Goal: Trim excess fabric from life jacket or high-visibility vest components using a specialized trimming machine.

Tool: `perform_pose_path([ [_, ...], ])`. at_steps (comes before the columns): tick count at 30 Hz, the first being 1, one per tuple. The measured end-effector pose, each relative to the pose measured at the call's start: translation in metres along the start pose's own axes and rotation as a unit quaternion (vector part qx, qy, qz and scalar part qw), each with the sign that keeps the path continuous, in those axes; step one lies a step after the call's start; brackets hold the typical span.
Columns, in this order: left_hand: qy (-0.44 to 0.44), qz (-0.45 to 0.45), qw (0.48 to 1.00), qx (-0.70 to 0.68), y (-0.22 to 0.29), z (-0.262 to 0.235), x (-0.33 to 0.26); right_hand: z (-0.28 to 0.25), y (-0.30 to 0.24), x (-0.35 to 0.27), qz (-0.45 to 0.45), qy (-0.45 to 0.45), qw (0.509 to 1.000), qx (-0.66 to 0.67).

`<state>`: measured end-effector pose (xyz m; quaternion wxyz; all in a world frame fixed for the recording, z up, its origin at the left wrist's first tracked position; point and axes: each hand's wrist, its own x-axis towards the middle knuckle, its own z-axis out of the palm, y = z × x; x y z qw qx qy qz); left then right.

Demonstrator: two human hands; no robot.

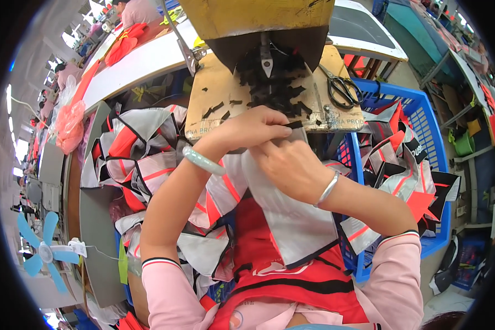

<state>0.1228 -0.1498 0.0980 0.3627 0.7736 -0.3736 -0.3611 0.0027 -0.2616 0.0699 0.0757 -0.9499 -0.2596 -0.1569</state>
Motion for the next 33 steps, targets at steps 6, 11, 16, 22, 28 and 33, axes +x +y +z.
perform_pose_path([
  [6,-0.029,0.011,0.996,-0.080,-0.024,0.027,-0.005,0.019,-0.008,-0.006,0.014,-0.102,0.994,-0.040],
  [11,0.099,0.065,0.991,-0.060,-0.079,0.051,-0.039,0.028,0.026,-0.029,0.085,-0.073,0.991,0.072],
  [16,0.180,0.002,0.979,0.094,-0.073,0.061,-0.079,0.004,0.048,-0.056,0.156,-0.009,0.967,0.203],
  [22,0.195,0.061,0.976,-0.077,-0.011,0.025,-0.094,-0.046,0.063,-0.044,0.115,0.050,0.955,0.267],
  [28,0.210,0.056,0.973,-0.074,0.003,-0.014,-0.078,-0.058,0.081,-0.014,0.158,0.073,0.936,0.305],
  [33,0.227,0.003,0.969,-0.094,-0.016,-0.032,-0.047,-0.044,0.097,0.008,0.245,0.036,0.921,0.300],
])
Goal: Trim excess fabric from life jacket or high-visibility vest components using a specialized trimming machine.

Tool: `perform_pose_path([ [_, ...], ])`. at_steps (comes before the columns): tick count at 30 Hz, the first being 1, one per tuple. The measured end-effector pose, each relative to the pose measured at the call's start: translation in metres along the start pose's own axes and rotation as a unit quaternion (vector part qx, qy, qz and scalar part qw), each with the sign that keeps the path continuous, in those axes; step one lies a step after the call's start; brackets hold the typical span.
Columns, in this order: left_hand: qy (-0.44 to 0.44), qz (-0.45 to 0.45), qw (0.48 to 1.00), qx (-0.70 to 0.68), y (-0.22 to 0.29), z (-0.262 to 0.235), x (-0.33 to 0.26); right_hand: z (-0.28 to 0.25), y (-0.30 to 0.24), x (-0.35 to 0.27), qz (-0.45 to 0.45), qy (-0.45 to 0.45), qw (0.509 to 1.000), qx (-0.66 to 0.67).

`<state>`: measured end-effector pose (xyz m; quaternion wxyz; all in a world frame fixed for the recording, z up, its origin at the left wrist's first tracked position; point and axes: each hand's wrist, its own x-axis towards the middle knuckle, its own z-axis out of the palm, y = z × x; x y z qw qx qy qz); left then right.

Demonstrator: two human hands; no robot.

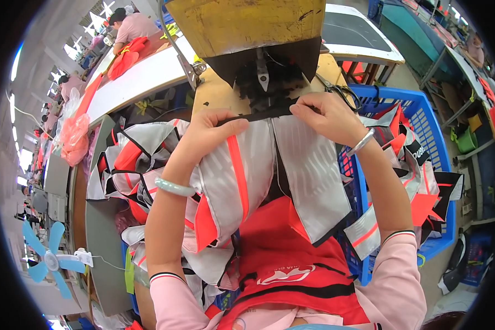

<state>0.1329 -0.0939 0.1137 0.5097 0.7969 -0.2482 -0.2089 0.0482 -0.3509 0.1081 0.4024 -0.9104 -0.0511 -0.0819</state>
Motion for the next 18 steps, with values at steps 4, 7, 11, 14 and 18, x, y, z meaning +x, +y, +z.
perform_pose_path([
  [4,-0.013,-0.062,0.996,-0.056,-0.012,-0.008,0.026,0.004,0.007,0.020,0.044,-0.014,0.999,-0.023],
  [7,-0.041,-0.075,0.994,-0.066,-0.022,-0.015,0.044,0.010,0.022,0.032,0.007,0.003,1.000,-0.022],
  [11,-0.028,-0.086,0.994,-0.059,-0.028,-0.015,0.060,0.010,0.034,0.045,0.016,-0.015,1.000,-0.011],
  [14,-0.028,-0.102,0.991,-0.085,-0.029,-0.016,0.070,0.011,0.043,0.053,0.035,-0.026,0.999,-0.008],
  [18,-0.037,-0.081,0.992,-0.088,-0.037,-0.018,0.075,0.013,0.047,0.060,0.047,-0.026,0.999,-0.005],
])
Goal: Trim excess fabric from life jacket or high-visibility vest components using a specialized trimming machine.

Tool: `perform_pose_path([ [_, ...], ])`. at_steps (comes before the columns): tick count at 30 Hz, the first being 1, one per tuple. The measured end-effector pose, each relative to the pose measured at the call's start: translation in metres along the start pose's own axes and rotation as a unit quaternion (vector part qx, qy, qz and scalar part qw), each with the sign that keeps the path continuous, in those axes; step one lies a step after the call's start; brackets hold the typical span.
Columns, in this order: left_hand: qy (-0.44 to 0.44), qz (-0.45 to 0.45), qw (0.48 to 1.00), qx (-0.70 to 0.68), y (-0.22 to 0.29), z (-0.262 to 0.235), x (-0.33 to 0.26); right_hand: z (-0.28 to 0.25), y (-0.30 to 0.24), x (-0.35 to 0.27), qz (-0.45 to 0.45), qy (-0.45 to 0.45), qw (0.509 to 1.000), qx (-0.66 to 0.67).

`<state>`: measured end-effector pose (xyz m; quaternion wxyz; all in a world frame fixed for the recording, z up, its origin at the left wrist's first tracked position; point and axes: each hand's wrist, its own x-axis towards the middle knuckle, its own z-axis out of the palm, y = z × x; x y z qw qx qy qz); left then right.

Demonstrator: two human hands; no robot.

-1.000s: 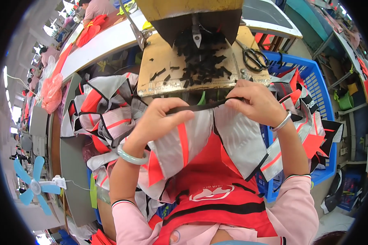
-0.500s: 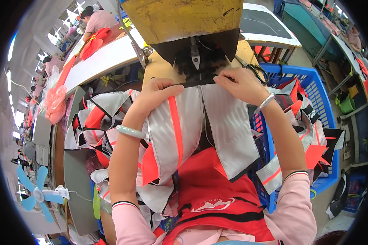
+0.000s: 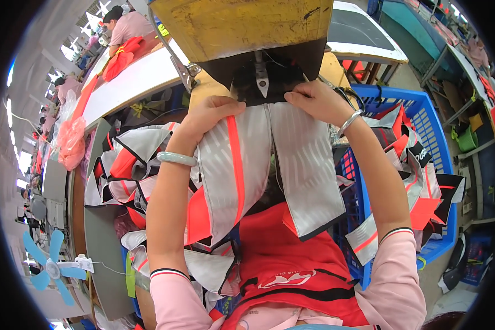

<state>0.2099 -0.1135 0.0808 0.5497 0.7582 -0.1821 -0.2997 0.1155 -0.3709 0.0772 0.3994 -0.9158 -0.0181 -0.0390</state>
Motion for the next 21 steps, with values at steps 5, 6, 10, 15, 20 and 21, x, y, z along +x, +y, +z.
perform_pose_path([
  [5,-0.003,-0.001,1.000,-0.005,0.001,-0.004,0.001,-0.002,-0.006,0.000,0.033,-0.003,0.999,0.016],
  [6,0.001,-0.002,1.000,-0.004,0.004,-0.002,0.001,-0.003,-0.003,0.001,0.021,0.005,1.000,0.020],
  [10,-0.003,0.012,1.000,-0.028,0.003,-0.004,0.005,0.000,0.003,0.005,0.004,0.017,0.999,0.029],
  [15,0.023,0.005,0.999,-0.035,0.005,-0.001,0.004,-0.001,0.004,0.006,0.004,0.026,0.997,0.066],
  [20,0.043,0.044,0.995,0.082,0.003,-0.012,-0.017,-0.028,0.001,-0.034,-0.019,0.024,0.993,0.114],
  [21,0.034,0.064,0.986,0.152,-0.002,-0.008,-0.020,-0.033,0.012,-0.055,-0.075,0.013,0.990,0.121],
])
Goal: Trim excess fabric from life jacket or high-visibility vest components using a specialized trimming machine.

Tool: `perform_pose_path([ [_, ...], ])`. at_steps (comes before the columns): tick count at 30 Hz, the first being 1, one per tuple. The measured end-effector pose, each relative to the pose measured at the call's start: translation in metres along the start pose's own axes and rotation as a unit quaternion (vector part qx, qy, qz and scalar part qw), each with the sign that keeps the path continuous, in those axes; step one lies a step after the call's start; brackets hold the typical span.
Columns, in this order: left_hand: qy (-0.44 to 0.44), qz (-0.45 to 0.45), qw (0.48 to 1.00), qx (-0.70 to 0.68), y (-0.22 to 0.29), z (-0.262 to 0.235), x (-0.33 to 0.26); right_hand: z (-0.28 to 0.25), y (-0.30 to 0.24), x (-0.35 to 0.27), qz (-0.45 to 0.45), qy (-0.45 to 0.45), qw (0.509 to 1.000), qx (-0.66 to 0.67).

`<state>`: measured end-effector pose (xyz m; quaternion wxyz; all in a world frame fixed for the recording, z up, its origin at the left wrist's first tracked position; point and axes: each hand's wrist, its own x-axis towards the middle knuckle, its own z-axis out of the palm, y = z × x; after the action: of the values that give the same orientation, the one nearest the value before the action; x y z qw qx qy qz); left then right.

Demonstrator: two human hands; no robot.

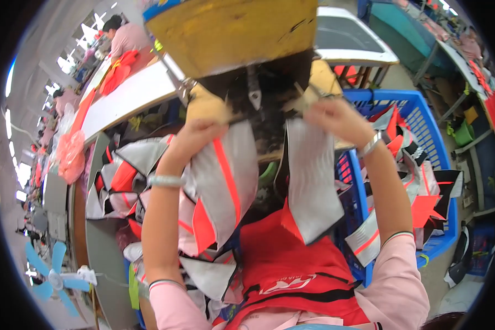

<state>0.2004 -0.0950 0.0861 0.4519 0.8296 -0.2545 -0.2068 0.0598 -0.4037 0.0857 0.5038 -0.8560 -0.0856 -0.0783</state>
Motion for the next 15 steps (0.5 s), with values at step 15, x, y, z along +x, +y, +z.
perform_pose_path([
  [15,-0.166,0.072,0.983,0.044,0.009,0.069,-0.079,-0.387,-0.084,-0.374,0.048,0.650,0.752,-0.101],
])
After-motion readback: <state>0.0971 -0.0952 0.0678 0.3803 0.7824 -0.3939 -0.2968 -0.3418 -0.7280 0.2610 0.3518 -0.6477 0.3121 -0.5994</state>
